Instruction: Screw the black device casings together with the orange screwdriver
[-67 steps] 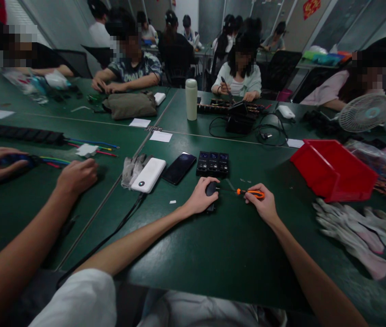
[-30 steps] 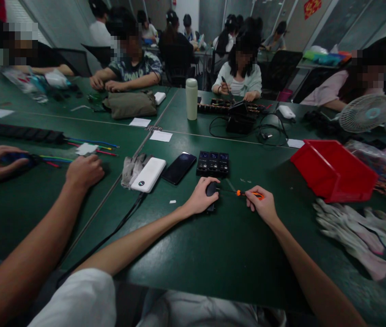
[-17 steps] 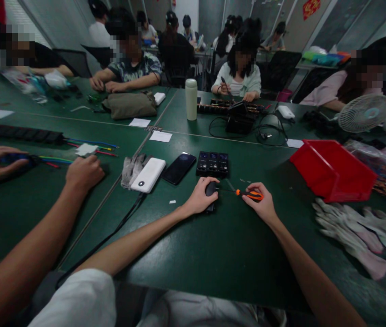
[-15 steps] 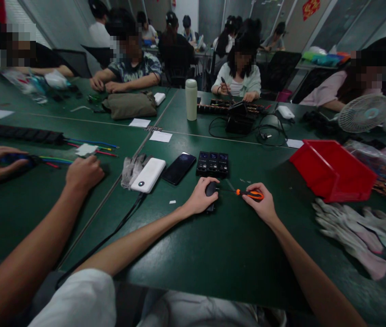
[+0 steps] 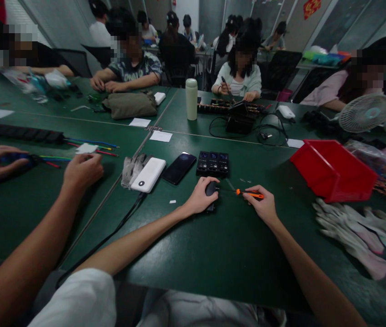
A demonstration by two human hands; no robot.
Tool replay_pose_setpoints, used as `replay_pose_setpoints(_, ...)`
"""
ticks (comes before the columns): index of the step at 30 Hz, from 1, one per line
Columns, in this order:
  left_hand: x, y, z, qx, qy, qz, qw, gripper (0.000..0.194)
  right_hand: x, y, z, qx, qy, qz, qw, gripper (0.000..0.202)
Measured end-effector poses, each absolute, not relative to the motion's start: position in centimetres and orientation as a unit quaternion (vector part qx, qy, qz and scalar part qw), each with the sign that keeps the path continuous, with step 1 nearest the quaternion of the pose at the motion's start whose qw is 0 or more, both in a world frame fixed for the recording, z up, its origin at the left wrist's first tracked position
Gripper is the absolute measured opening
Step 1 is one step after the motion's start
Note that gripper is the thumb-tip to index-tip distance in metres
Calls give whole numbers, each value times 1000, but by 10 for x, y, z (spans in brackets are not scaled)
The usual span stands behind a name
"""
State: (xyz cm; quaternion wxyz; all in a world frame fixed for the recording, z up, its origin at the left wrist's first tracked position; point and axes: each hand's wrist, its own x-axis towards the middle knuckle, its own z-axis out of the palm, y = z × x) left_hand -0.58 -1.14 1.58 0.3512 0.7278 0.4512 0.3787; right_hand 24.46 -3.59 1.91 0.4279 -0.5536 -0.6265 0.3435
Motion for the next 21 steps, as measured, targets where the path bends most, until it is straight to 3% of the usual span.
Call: replay_pose_setpoints(21,-5,-11,16,724,457,372,359,36,240,-36,22,-540,-592,407,438,28)
